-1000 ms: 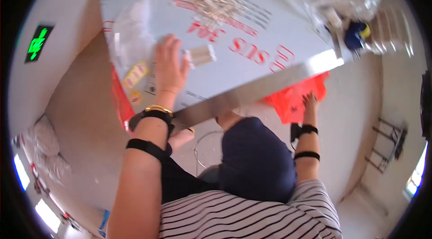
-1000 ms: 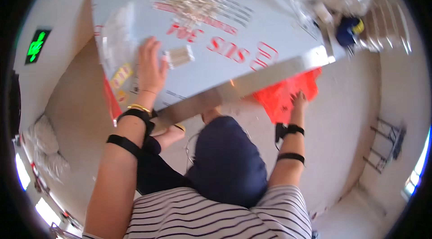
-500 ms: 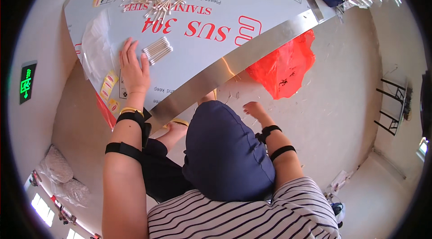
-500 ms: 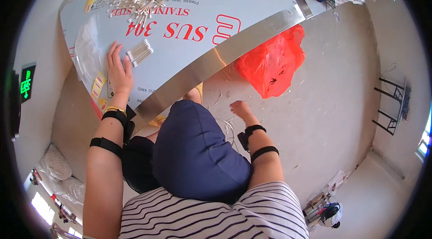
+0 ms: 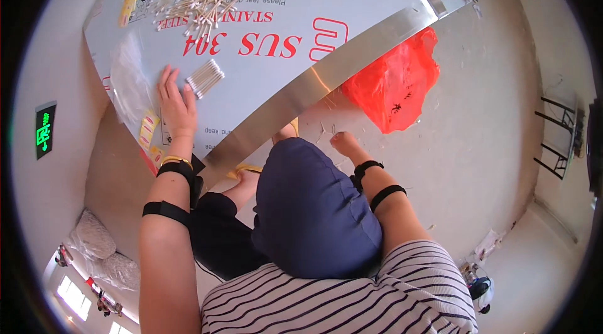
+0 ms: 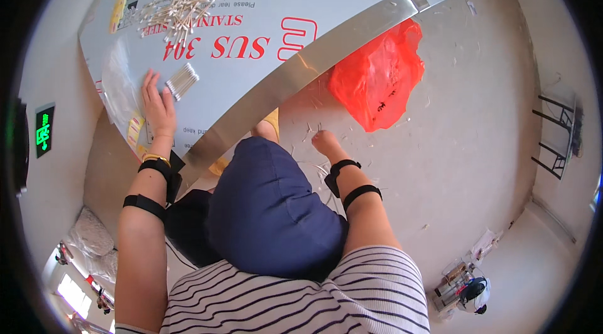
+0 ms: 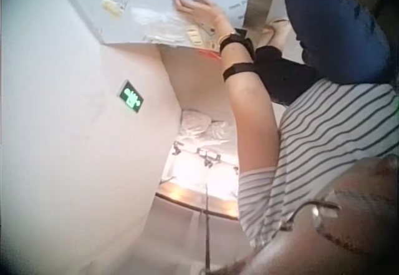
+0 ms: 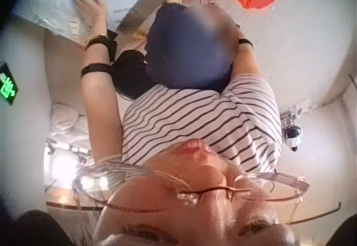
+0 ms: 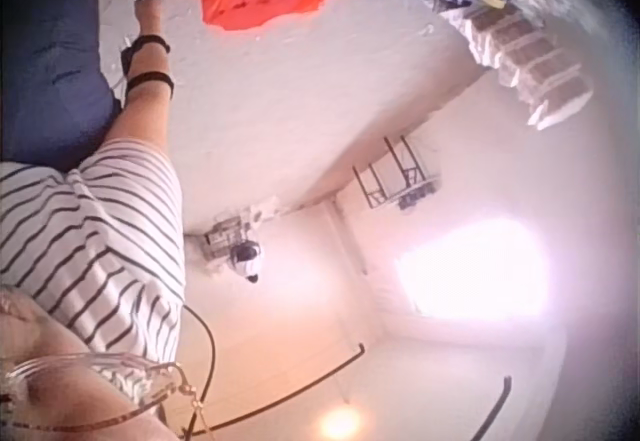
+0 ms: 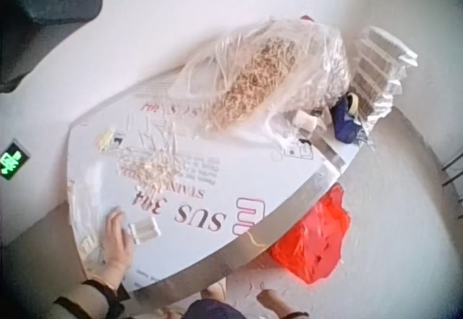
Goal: The person is arranging cotton swabs in a neat row on a table.
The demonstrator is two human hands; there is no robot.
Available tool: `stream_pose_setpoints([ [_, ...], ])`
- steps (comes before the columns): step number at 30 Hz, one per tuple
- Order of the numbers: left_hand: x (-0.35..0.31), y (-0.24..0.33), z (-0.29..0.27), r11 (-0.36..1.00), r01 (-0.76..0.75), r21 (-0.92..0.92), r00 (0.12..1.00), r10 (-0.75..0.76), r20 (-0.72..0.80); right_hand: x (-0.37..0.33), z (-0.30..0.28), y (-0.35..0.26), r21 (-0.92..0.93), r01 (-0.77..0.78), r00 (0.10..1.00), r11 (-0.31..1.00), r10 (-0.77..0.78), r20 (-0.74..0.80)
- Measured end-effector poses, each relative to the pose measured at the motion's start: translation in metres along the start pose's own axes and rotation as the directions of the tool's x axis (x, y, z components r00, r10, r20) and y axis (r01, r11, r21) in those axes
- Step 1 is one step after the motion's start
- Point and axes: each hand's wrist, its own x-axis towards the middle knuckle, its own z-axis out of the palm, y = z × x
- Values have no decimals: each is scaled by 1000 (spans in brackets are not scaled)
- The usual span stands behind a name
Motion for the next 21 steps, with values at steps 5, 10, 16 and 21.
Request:
stream_pose_setpoints([
  [5, -13, -4, -16, 998, 46, 48, 998, -47, 33, -34, -40, -25, 91, -62, 993, 994, 53, 104],
  [10, -14, -14, -24, 996, 12, 92, 1000, -14, 17, -44, -88, -41, -42, 75, 997, 996, -75, 4],
  [16, -21, -27, -31, 989, 37, 144, 999, -40, 23, -40, -158, -66, 177, -263, 958, 948, 278, -65],
  [21, -5, -6, -13, 992, 59, 111, 998, -61, 20, -14, -169, 16, -113, -377, 919, 919, 386, 76],
])
